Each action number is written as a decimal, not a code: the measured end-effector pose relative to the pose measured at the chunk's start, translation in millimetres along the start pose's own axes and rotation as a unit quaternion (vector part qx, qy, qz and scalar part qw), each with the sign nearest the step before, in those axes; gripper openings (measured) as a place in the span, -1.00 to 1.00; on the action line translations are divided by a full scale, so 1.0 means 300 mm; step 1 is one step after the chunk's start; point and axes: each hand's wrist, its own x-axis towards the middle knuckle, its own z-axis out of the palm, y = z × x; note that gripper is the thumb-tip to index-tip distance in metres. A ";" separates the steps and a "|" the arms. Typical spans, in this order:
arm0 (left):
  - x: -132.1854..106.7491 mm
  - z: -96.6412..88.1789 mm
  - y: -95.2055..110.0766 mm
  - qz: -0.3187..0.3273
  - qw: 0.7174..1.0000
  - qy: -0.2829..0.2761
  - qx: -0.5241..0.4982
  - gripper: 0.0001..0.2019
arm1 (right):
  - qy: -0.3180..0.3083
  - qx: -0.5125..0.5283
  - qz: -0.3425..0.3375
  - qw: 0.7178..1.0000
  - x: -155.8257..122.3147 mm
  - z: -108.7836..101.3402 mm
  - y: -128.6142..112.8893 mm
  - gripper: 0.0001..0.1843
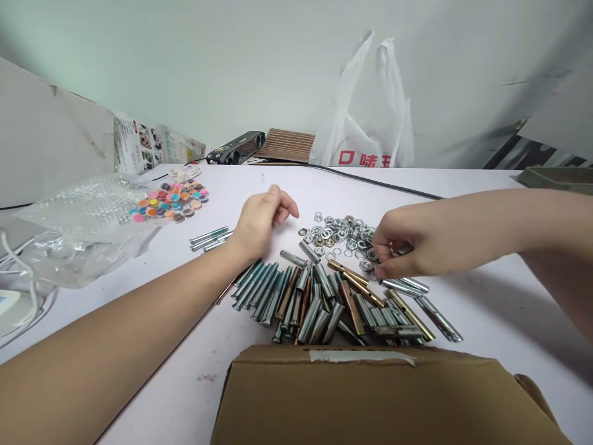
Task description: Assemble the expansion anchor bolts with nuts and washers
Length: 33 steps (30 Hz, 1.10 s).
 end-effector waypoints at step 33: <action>-0.046 -0.066 0.257 -0.139 0.842 -0.390 0.345 -0.72 | 0.403 0.162 -0.208 0.876 0.120 0.184 -0.103 -0.84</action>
